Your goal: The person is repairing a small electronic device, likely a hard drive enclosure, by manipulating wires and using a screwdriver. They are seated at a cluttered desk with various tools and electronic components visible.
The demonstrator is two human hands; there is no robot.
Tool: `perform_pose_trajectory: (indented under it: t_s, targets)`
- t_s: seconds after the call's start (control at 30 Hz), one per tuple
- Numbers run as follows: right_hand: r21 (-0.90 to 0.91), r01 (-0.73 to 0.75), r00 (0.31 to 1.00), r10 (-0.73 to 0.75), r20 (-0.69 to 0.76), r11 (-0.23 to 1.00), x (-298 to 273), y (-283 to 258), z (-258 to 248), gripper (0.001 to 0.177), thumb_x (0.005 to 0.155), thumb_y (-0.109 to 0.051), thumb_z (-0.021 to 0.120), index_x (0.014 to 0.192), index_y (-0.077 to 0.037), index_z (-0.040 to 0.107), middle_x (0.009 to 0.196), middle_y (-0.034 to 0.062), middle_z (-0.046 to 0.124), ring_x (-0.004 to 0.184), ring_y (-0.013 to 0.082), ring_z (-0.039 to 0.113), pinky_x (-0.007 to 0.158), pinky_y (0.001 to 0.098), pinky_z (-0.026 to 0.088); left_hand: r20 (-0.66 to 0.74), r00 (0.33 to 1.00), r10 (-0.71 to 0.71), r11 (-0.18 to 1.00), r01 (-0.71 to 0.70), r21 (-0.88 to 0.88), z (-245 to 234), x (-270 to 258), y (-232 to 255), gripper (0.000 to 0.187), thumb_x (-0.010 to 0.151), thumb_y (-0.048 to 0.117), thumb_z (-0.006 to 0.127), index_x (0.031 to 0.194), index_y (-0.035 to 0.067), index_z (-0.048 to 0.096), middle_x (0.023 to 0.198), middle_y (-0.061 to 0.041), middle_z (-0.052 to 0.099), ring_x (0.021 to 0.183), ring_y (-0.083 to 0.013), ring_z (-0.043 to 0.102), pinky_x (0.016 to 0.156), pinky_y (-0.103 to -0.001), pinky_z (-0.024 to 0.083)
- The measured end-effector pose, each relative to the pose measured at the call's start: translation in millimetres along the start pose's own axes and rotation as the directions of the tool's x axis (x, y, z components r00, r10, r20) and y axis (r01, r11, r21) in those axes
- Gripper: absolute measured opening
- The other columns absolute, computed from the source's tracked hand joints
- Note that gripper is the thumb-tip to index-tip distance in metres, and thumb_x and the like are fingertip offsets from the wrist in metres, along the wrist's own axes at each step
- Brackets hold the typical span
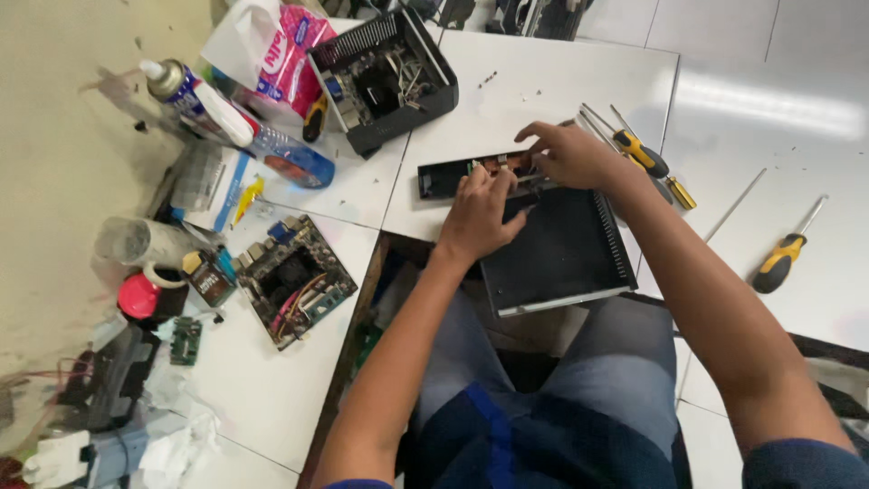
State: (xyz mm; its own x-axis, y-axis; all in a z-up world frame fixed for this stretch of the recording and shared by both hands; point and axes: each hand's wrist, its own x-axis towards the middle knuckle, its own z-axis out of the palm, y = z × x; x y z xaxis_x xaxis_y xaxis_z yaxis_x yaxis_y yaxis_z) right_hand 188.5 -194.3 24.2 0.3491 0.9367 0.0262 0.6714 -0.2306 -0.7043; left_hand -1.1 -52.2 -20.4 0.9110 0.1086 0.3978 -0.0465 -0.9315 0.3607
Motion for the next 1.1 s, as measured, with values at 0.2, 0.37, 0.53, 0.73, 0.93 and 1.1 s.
perform_pose_trajectory:
  t_s: [0.2,0.37,0.53,0.73,0.93,1.1]
  targets:
    - [-0.351,0.030,0.898,-0.179,-0.401,0.936,-28,19,23,0.041,0.095,-0.012,0.078,0.135,-0.011,0.072,0.118,0.0156,0.074,0.114,0.0418,0.072,0.092,0.0504,0.061,-0.088,0.996,-0.001,1.000,0.000,-0.010,14,-6,-5,0.018,0.096,0.021,0.060,0.107,0.021,0.045,0.081,-0.002,0.055,0.090,-0.0266,0.058,0.083,-0.044,0.053]
    - [-0.471,-0.032,0.874,-0.204,-0.441,0.881,-60,11,51,0.021,0.092,-0.015,0.081,0.113,-0.012,0.076,0.105,0.0131,0.072,0.102,0.0358,0.072,0.084,0.0450,0.061,-0.105,0.993,-0.058,0.985,0.040,-0.167,0,10,4,0.040,0.088,0.012,0.072,0.121,0.018,0.049,0.099,-0.008,0.057,0.099,-0.0363,0.066,0.082,-0.049,0.059]
    - [-0.596,-0.042,0.912,-0.213,-0.351,0.802,-65,-8,79,0.023,0.091,-0.013,0.074,0.114,-0.014,0.077,0.100,0.0121,0.074,0.090,0.0346,0.075,0.070,0.0455,0.062,-0.026,1.000,-0.007,0.993,0.004,-0.118,25,21,-16,0.038,0.087,0.001,0.071,0.123,0.014,0.062,0.103,-0.007,0.060,0.104,-0.0352,0.070,0.091,-0.045,0.063]
    - [-0.731,-0.118,0.919,-0.205,-0.338,0.672,-54,9,88,0.019,0.093,-0.016,0.073,0.111,-0.019,0.076,0.091,0.0043,0.073,0.076,0.0284,0.075,0.056,0.0397,0.058,0.020,0.998,-0.065,0.982,0.068,-0.174,14,23,-17,0.023,0.091,-0.002,0.073,0.111,0.009,0.075,0.099,-0.007,0.062,0.101,-0.0287,0.072,0.088,-0.039,0.065]
    - [-0.703,-0.077,0.921,-0.220,-0.321,0.707,-45,9,86,0.010,0.098,-0.012,0.074,0.106,-0.014,0.079,0.085,0.0055,0.074,0.068,0.0273,0.074,0.051,0.0363,0.055,-0.018,0.995,-0.098,0.982,0.094,-0.162,18,23,-21,0.023,0.091,-0.005,0.071,0.108,0.008,0.079,0.096,-0.005,0.062,0.099,-0.0266,0.071,0.087,-0.038,0.066]
    - [-0.590,-0.103,0.940,-0.116,-0.322,0.800,-46,2,86,0.006,0.097,-0.017,0.076,0.102,-0.013,0.077,0.080,0.0057,0.073,0.065,0.0287,0.073,0.049,0.0364,0.053,-0.009,0.992,-0.129,0.975,0.125,-0.183,18,24,-19,0.022,0.091,-0.004,0.072,0.108,0.009,0.079,0.097,-0.005,0.062,0.099,-0.0269,0.071,0.086,-0.040,0.066]
